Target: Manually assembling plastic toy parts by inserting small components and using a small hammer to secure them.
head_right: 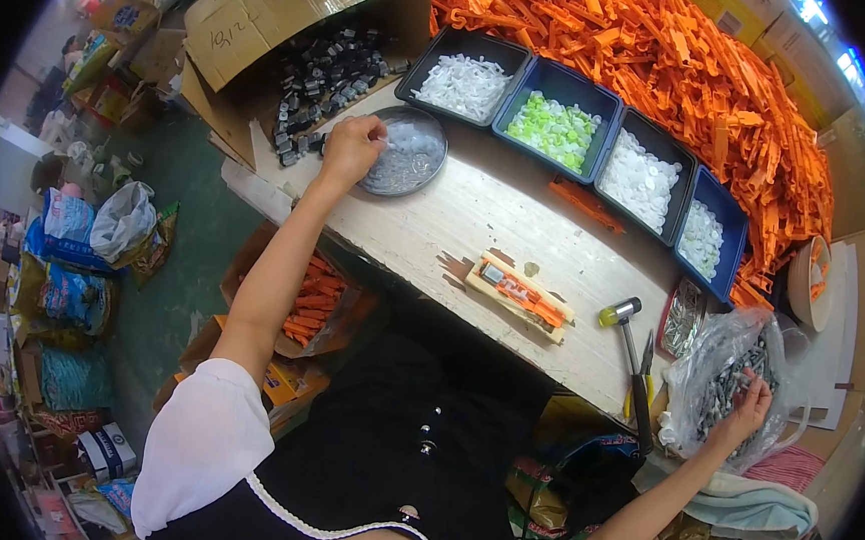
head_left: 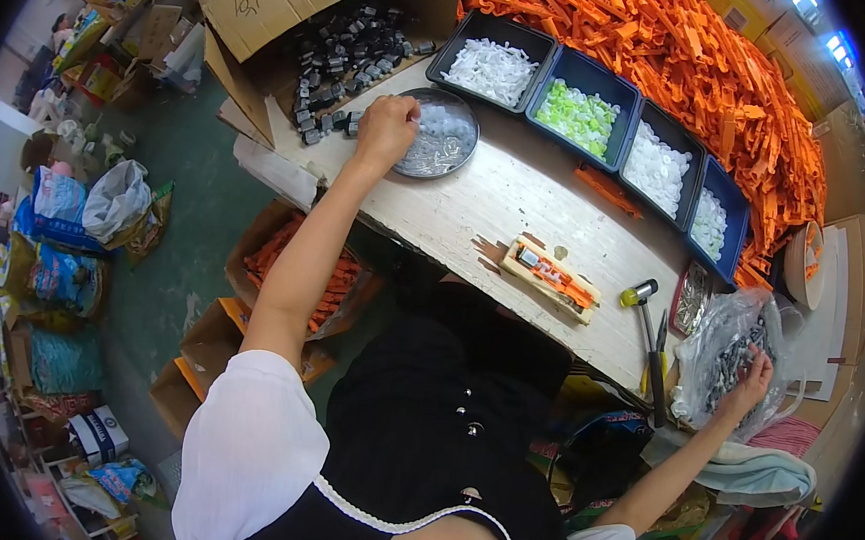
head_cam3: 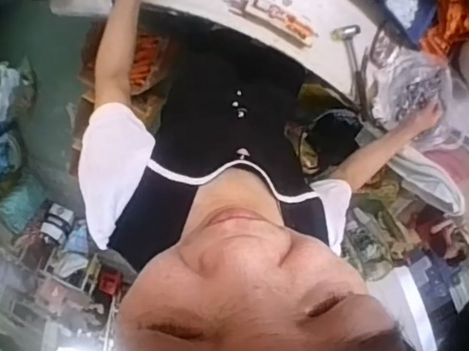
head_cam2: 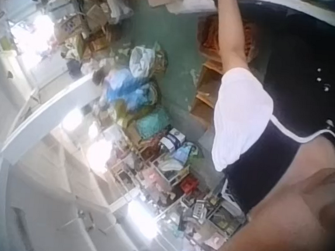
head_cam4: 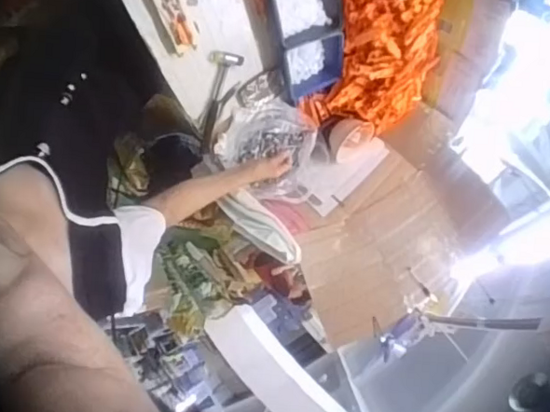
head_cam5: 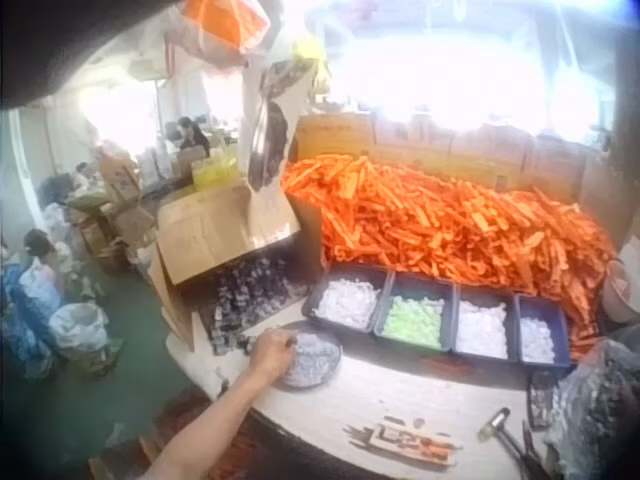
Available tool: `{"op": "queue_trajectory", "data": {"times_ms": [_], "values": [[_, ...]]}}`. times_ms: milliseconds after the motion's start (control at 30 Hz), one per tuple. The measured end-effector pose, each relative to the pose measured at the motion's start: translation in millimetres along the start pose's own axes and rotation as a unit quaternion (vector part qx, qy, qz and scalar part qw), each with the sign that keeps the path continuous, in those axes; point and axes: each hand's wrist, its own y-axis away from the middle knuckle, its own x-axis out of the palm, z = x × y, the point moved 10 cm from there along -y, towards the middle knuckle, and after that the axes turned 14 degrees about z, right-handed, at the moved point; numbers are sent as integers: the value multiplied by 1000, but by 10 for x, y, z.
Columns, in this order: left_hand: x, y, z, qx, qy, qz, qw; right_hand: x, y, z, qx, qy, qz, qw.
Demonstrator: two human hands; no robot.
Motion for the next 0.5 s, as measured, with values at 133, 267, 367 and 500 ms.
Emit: {"op": "queue_trajectory", "data": {"times_ms": [133,267,367,500], "values": [[-168,109,-24,-17,39,-23,999,547,201,256,-36,-116,118,986],[92,209,-237,4,407,65,911,1623,640,528,17,-255,271,928],[312,471,-657,11,567,152,810,2400,981,550,142,-219,349,900],[523,751,-1141,48,600,212,770,3247,1282,794,63,-124,476,869]]}}
